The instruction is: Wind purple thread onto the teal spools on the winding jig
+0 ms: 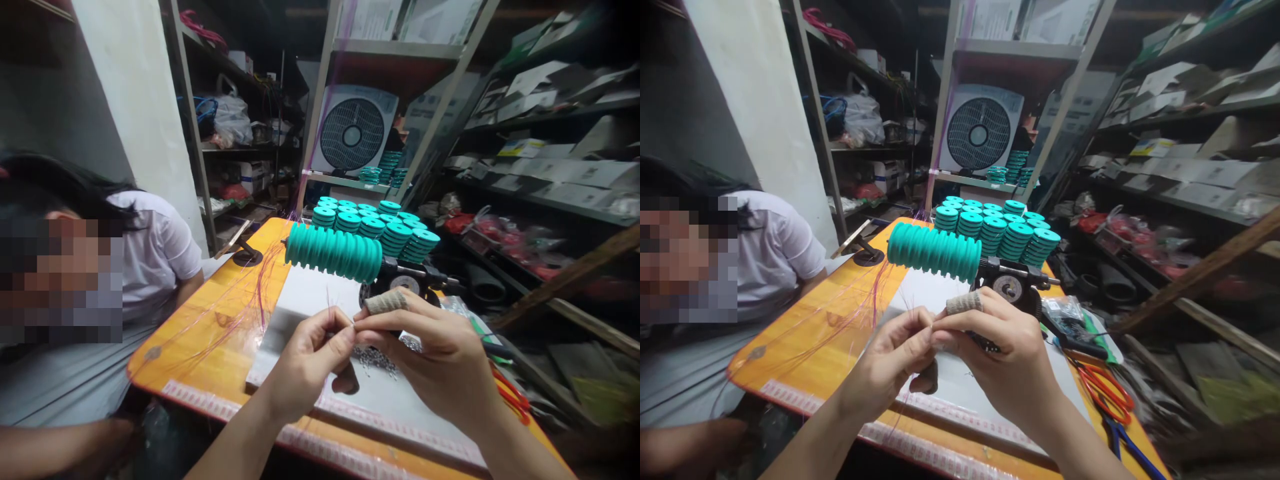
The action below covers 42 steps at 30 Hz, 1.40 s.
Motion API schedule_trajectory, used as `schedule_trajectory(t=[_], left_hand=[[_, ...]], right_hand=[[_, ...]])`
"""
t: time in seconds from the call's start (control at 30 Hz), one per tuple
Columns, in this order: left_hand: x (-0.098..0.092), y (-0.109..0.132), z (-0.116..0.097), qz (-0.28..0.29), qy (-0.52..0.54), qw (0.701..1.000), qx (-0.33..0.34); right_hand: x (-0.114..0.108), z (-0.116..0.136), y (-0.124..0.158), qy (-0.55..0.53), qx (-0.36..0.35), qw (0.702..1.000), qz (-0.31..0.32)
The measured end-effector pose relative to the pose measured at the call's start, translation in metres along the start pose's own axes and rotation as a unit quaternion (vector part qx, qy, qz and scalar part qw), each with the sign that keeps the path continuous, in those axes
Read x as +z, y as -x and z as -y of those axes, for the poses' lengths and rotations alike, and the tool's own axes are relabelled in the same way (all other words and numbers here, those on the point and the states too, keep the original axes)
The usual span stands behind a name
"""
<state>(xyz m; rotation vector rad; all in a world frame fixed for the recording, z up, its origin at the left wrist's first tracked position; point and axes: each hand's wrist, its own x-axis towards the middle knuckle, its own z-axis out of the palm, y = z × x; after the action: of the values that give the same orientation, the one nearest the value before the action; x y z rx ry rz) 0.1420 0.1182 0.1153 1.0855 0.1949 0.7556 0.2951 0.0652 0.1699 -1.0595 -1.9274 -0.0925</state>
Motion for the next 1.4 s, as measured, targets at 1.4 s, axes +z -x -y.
schedule_trajectory(t=[1.4], left_hand=[[-0.001, -0.077, 0.031, -0.246, 0.041, 0.962, 0.111]], right_hand=[[0.014, -0.055, -0.043, 0.259, 0.047, 0.959, 0.108]])
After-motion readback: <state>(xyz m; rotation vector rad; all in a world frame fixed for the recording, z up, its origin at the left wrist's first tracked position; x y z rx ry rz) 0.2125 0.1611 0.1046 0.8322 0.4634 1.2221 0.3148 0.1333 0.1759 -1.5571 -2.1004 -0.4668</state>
